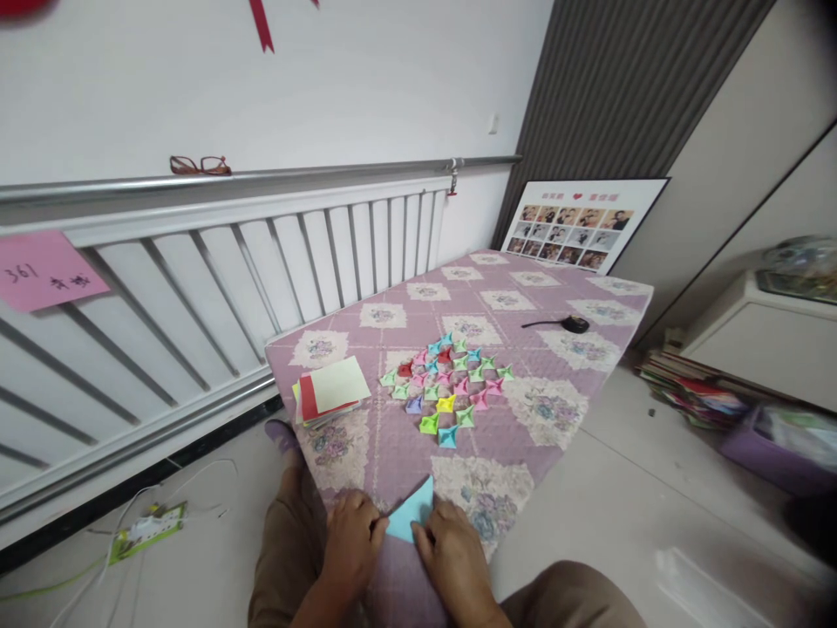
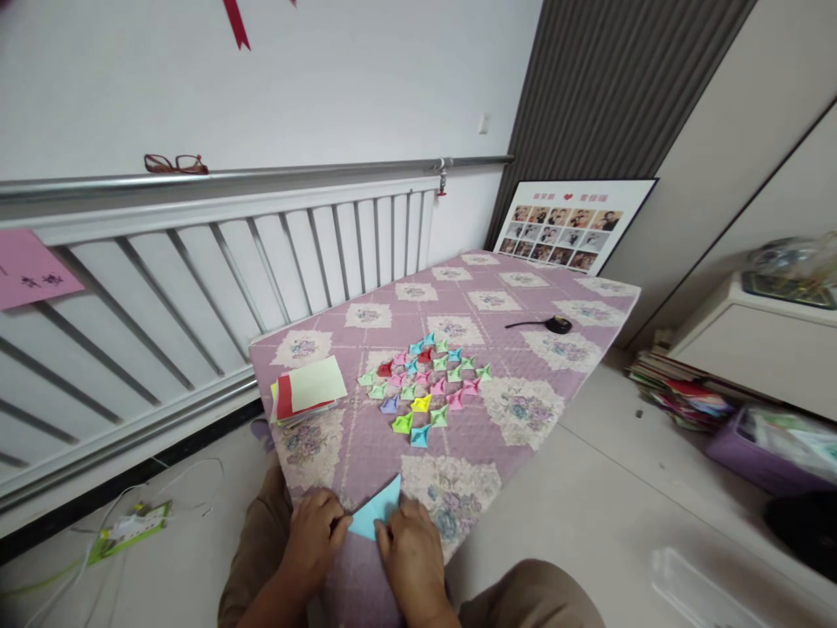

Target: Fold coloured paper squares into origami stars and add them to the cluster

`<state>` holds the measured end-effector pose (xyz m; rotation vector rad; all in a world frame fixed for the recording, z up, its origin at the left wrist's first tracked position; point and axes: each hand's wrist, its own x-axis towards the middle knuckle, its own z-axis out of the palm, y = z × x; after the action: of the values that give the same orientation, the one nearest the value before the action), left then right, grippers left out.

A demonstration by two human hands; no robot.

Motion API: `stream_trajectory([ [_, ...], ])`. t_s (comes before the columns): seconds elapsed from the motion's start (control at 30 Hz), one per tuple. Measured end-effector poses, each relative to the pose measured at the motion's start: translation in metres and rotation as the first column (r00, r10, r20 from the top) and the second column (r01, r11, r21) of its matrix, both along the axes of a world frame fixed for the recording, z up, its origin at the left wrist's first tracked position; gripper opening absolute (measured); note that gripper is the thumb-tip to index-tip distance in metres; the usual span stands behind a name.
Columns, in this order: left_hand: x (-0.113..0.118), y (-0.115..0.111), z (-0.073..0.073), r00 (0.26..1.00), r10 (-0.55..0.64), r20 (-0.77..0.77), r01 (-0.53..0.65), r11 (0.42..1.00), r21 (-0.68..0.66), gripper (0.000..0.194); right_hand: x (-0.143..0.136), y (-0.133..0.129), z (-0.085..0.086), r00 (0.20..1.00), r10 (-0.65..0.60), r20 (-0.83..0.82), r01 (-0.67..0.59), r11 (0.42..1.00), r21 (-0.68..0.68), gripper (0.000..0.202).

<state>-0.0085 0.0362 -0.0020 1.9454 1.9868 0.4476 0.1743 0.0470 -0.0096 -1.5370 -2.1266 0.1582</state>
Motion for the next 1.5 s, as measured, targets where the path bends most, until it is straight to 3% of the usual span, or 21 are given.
stream_trajectory([
  [0.3,-0.001,0.004,-0.004,0.996,-0.005,-0.085,0.005,1.0,-0.004,0.015,0.0,0.002,0.0,0.999,-0.005,0.034,0.007,0.999,-0.04,0.02],
  [0.47,-0.001,0.002,0.001,0.995,-0.016,-0.102,0.017,1.0,0.006,0.01,0.0,0.0,0.0,0.999,-0.007,0.039,0.008,1.0,-0.028,0.019],
  [0.6,0.009,-0.002,0.003,0.974,-0.107,-0.199,0.121,0.991,0.059,0.016,0.001,0.0,-0.001,0.999,0.004,0.042,-0.004,1.0,-0.005,0.018],
  [0.7,0.023,-0.01,-0.008,0.944,-0.236,-0.229,0.261,0.962,0.083,0.023,0.001,-0.001,-0.003,0.999,0.006,0.045,-0.006,1.0,0.002,0.018],
  [0.9,0.029,-0.03,-0.047,0.932,-0.274,-0.239,0.312,0.939,0.143,0.047,0.002,-0.003,-0.01,0.998,-0.006,0.057,0.005,1.0,0.027,0.014],
  [1.03,0.022,-0.036,-0.053,0.904,-0.351,-0.242,0.392,0.908,0.147,0.063,0.004,-0.004,-0.016,0.999,0.006,0.035,-0.008,0.999,0.054,0.007],
  [1.17,0.03,-0.03,-0.043,0.921,-0.32,-0.221,0.345,0.934,0.088,0.063,0.01,-0.002,-0.022,0.998,0.033,-0.045,-0.031,0.998,0.054,0.011],
  [1.27,0.04,-0.023,-0.033,0.953,-0.236,-0.191,0.254,0.965,0.073,0.051,0.018,0.007,-0.021,0.99,0.041,-0.135,-0.035,0.998,0.045,0.013],
  [1.5,0.048,-0.015,-0.031,0.978,-0.143,-0.152,0.157,0.984,0.084,0.037,0.05,0.059,-0.012,0.96,-0.155,-0.232,0.163,0.986,0.017,0.014],
])
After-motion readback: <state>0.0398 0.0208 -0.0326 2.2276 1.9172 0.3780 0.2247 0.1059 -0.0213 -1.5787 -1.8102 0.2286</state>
